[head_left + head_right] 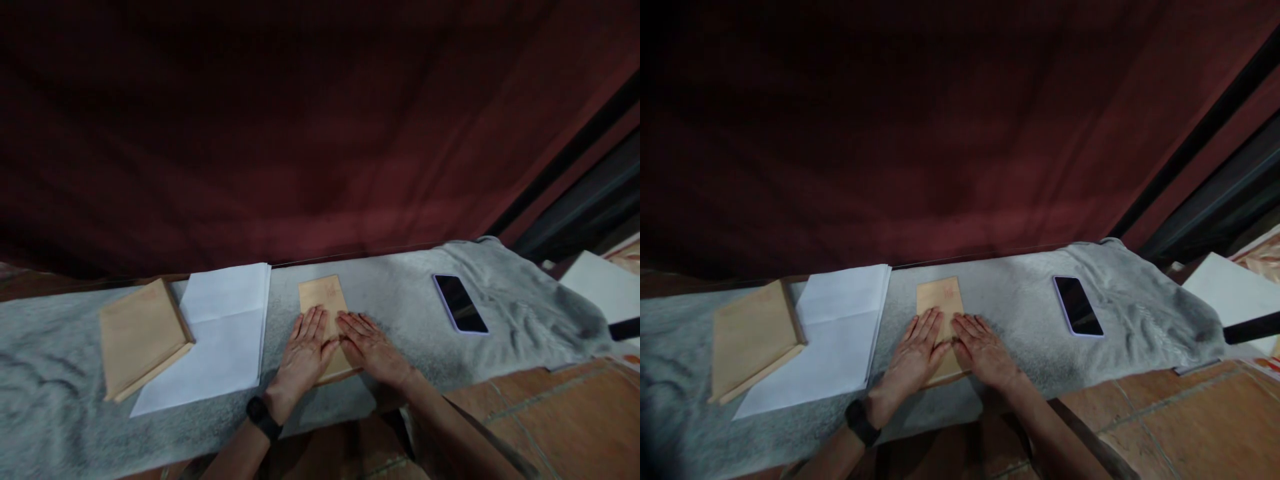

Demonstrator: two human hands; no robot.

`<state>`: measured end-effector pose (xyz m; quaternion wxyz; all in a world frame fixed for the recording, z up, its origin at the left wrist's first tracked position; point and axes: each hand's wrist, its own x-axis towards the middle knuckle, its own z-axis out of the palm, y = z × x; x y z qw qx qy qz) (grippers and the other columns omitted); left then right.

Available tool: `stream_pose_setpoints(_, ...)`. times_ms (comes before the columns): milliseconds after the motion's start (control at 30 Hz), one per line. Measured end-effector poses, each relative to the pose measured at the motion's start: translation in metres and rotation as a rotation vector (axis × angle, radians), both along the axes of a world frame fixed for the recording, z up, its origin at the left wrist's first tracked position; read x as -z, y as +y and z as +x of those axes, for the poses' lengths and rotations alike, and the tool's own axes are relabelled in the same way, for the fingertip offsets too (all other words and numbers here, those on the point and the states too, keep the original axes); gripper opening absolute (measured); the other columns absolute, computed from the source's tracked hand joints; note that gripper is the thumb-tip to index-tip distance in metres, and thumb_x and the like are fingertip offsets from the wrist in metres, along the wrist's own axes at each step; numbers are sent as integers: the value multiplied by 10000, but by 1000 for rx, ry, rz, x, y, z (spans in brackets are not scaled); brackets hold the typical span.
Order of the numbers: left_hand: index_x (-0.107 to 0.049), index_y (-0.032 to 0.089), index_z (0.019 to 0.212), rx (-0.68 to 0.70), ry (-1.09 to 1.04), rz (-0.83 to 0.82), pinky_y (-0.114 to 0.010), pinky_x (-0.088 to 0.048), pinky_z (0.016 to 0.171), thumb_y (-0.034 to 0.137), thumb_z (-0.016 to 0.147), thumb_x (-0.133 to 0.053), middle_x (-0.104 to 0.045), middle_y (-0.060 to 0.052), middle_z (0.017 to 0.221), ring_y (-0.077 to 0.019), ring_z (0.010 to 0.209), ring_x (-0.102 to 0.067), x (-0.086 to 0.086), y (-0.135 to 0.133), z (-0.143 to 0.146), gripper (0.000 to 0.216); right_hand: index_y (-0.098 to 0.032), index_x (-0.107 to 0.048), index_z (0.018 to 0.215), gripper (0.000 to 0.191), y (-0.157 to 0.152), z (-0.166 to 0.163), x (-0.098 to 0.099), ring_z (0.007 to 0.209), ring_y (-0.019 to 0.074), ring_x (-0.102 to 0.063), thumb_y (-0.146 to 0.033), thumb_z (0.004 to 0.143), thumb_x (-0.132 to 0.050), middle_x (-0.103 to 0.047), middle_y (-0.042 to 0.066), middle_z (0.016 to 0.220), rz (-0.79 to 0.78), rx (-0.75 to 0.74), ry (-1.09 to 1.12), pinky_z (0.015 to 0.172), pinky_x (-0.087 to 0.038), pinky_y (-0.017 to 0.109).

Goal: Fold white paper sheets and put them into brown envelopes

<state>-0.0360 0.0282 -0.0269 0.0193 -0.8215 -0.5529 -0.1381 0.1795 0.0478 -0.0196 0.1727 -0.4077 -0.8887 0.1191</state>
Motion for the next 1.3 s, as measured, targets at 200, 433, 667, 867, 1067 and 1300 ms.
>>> stream_pose_setpoints(200, -400, 73, 1515, -9, -14, 32, -492, -338, 1218, 430, 999, -483, -434, -193, 1581, -289, 1498, -364, 1, -6, 5, 633, -174, -448, 1528, 493, 8, -12, 1, 1474, 205, -399, -329, 1063, -393, -438, 84, 1591, 15, 39, -31, 1246, -304, 450)
stream_pose_setpoints(433, -349, 80, 1539, 22, -29, 71, -520, -333, 1216, 410, 983, -506, -415, -190, 1594, -295, 1511, -336, 8, -10, 4, 665, -200, -416, 1550, 513, 25, -31, 9, 1486, 221, -379, -398, 1087, -315, -405, 52, 1609, 57, 121, -70, 1246, -279, 455)
stream_pose_setpoints(667, -401, 104, 1512, -23, -45, 73, -499, -383, 1186, 374, 989, -497, -462, -173, 1568, -283, 1473, -409, 13, -4, 0, 596, -218, -310, 1599, 544, 30, -43, 13, 1489, 242, -372, -395, 1084, -304, -380, 59, 1618, 121, 232, -81, 1235, -268, 489)
stream_pose_setpoints(867, -395, 124, 1522, -74, -65, 67, -504, -366, 1196, 350, 989, -479, -461, -155, 1571, -275, 1479, -402, 19, -1, 2, 585, -176, -330, 1591, 554, 26, -34, 17, 1481, 251, -385, -368, 1072, -339, -406, 80, 1605, 152, 251, -107, 1232, -267, 479)
stream_pose_setpoints(1067, -391, 125, 1525, -16, -85, 20, -524, -338, 1214, 352, 990, -494, -433, -168, 1588, -281, 1494, -373, 4, -5, -2, 590, -161, -397, 1557, 525, 24, -14, 24, 1466, 244, -408, -351, 1068, -368, -442, 98, 1587, 193, 200, -95, 1220, -312, 468)
stream_pose_setpoints(1300, -323, 291, 1574, 261, -106, -219, -594, -324, 1221, 479, 870, -697, -370, -81, 1638, -310, 1509, -340, -27, -39, 3, 819, -163, -459, 1517, 489, 20, -1, 18, 1461, 236, -417, -296, 1048, -412, -472, 114, 1568, 131, 153, -35, 1210, -360, 477)
